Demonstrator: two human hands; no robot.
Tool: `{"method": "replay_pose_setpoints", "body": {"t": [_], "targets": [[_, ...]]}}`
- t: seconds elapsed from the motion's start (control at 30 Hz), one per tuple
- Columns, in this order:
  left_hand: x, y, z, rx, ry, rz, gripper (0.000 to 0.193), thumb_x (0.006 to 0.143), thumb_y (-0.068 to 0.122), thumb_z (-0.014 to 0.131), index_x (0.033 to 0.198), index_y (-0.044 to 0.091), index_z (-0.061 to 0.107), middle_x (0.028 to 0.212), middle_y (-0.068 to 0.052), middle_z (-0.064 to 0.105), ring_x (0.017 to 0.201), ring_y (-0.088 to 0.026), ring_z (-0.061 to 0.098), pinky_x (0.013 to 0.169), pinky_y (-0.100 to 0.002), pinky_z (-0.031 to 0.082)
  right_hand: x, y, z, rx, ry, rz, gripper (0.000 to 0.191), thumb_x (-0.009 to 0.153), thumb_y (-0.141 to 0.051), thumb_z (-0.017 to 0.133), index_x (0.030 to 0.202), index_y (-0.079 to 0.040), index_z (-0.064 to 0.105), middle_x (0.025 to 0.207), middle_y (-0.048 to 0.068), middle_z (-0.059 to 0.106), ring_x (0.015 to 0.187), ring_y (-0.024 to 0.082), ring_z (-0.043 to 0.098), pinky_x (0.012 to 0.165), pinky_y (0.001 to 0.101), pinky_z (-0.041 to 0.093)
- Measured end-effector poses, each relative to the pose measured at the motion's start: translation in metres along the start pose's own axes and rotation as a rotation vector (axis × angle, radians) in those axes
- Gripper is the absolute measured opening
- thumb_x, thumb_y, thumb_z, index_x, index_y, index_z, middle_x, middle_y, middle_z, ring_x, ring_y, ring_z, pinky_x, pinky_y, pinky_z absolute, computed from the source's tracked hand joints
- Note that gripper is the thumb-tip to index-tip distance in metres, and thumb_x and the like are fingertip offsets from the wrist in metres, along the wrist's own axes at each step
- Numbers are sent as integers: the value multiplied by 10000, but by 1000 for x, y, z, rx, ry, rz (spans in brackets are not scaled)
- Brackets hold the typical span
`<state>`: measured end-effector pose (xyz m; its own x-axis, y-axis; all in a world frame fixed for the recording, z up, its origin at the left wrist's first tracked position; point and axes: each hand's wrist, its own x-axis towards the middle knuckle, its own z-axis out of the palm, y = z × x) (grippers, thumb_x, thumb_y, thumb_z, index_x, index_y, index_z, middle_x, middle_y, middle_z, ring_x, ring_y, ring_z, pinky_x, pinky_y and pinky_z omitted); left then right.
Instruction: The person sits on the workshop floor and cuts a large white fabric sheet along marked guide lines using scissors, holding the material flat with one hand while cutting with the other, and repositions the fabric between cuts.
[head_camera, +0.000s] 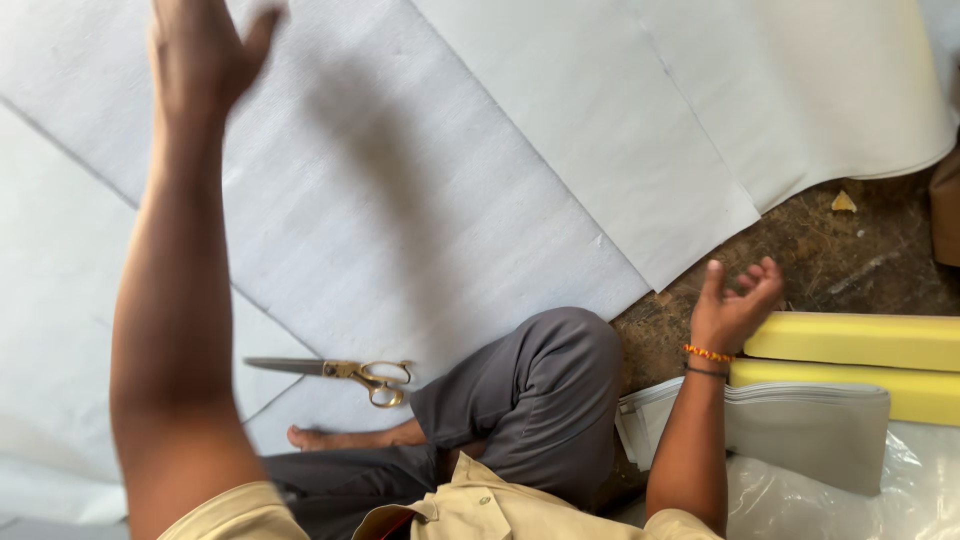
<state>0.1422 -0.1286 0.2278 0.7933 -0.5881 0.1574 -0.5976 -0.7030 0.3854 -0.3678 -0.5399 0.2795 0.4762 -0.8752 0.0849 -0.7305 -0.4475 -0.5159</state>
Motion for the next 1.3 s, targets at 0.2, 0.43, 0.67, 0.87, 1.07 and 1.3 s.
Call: {"method": "replay_pose_setpoints", "body": {"t": [0.2,0.43,0.67,0.87,1.07,1.3], "targets": [[-205,18,-79,136,-260,-459,286,949,284,804,1157,100,738,1196,-156,686,1070,-359,655,883,-498,535,-90,-95,-6,363,-559,-240,198,1019,-175,714,1140,-39,639,911,41,629,797,159,600,761,311,541],[-303,35,-73,281,-534,-781,352,972,369,720,972,17,723,937,-137,678,844,-274,713,634,-400,611,-279,-230,64,148,-1000,-989,425,946,-379,732,1125,-3,647,946,141,650,796,240,643,689,377,565],[-306,32,-45,395,-233,-889,260,755,225,795,902,15,751,976,-165,658,831,-329,705,615,-389,628,-353,-235,112,-74,-883,-1163,442,809,-408,828,955,-46,618,881,124,617,722,257,612,592,386,503],[-286,25,-49,415,-511,-998,253,792,203,791,990,49,763,990,-179,716,942,-381,715,574,-397,655,-368,-227,134,-39,-700,-1180,229,799,-228,735,914,-74,609,895,97,588,792,271,605,664,412,515],[-267,14,-61,304,-568,-1073,164,870,275,750,861,111,759,790,-75,726,725,-171,714,556,-309,562,-335,-231,125,-114,-1256,-975,259,981,-252,640,1009,-7,562,938,184,629,788,336,679,710,456,586],[-212,36,-28,342,-475,-965,92,870,185,709,792,146,738,727,-43,717,677,-141,686,541,-291,573,-301,-239,110,99,-1637,-633,390,889,-326,715,1048,12,605,903,195,710,806,311,720,740,420,585]]}}
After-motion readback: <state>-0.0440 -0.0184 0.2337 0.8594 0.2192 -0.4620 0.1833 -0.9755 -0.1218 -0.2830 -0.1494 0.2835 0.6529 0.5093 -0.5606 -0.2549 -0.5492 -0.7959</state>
